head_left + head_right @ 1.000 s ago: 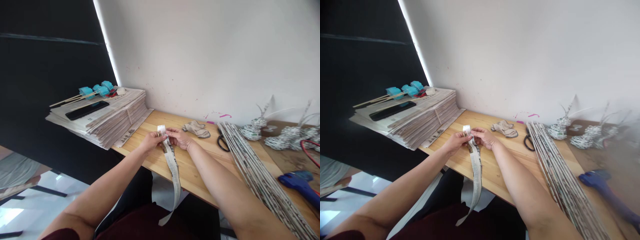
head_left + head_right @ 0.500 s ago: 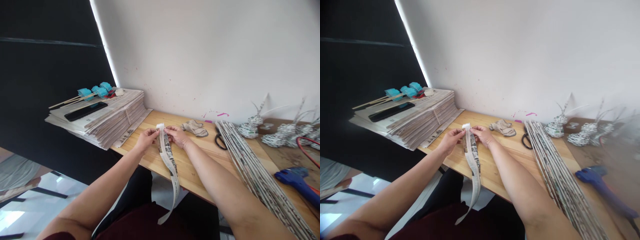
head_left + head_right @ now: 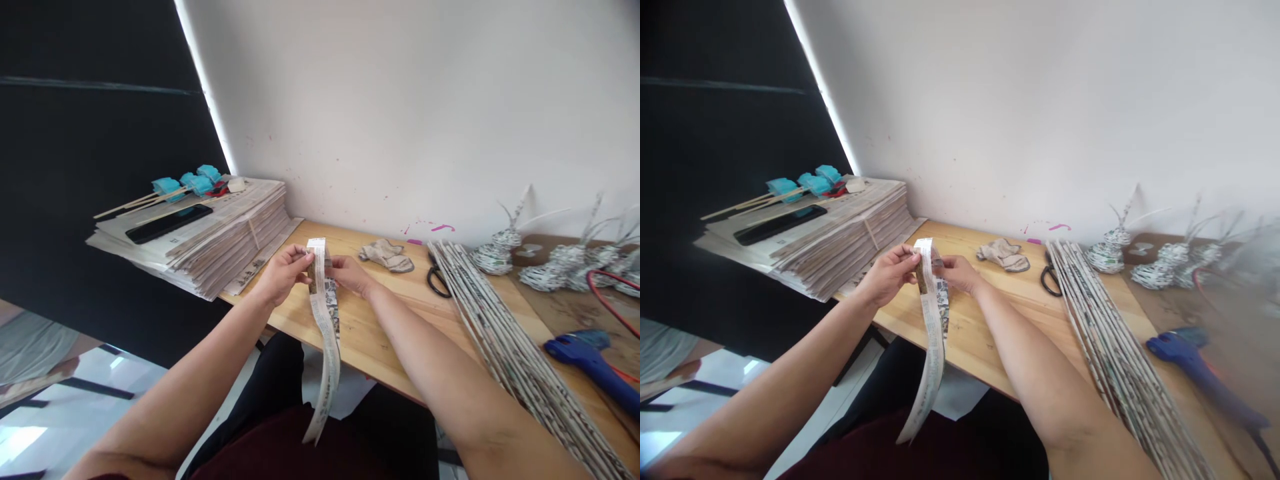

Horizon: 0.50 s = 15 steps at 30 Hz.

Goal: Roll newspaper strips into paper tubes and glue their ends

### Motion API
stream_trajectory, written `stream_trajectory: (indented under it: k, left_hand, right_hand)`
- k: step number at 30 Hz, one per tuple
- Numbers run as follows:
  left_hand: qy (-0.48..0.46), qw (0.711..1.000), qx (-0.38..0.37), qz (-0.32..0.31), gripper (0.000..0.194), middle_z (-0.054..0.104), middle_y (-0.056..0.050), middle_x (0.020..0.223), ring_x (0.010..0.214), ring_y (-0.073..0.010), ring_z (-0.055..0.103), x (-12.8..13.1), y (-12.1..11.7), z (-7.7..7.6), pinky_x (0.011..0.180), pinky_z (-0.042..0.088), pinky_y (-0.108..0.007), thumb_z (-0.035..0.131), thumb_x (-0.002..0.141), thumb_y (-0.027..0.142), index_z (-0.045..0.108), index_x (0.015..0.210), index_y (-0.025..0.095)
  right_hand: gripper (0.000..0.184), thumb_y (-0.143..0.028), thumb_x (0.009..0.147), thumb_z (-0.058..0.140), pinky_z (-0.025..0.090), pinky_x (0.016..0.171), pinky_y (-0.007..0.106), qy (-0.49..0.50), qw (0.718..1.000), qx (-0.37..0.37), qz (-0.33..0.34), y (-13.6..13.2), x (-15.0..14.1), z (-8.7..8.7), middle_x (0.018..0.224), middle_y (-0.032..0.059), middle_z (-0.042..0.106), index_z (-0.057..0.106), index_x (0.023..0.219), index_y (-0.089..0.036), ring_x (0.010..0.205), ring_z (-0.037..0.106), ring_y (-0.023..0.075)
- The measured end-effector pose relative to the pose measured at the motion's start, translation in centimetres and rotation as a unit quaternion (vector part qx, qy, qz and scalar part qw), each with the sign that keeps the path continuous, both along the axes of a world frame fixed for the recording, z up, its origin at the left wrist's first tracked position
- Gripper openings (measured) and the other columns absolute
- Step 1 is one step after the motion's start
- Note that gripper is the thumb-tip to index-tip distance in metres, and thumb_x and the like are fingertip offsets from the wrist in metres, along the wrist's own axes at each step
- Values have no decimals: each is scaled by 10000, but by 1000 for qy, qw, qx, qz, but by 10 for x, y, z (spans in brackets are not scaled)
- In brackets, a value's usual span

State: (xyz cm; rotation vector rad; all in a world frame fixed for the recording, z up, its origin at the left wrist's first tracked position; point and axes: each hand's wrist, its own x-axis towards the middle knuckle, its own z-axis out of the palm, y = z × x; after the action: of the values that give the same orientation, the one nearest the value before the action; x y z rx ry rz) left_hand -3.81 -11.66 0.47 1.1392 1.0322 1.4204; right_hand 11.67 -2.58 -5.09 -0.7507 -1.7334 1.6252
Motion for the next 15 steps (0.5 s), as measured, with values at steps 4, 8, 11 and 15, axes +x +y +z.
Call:
stream_trajectory:
  k: [4,8,11,15]
  left_hand:
    - [-5,998,11,-62,305,660,-32,790,717,-153,657,-1,-23,26,629,545,-262,761,723,332,549,852,154]
    - [19,994,5,-111,237,638,-36,693,607,-139,618,-3,-52,44,575,503,-250,732,751,356,626,801,150]
    - [51,983,-47,-172,261,618,-42,638,548,-141,581,-4,-73,46,535,477,-264,752,716,396,667,774,155]
    - [98,944,-150,-278,295,634,-35,676,576,-145,581,-1,-93,36,562,464,-267,788,676,342,668,896,187]
  right_hand:
    - [189,-339,706,688,371,523,227,-11,996,46,-75,8,5,-1,649,-8,640,723,781,-169,559,505,102]
    - [142,-246,690,665,449,621,256,-7,981,100,-168,22,14,-1,748,18,699,732,804,-193,665,597,144]
    - [154,-248,684,656,472,642,277,5,956,130,-263,32,23,0,800,30,716,731,813,-211,731,627,178]
    - [273,-369,716,637,477,592,288,30,941,116,-318,41,31,1,786,37,711,718,924,-212,711,636,203]
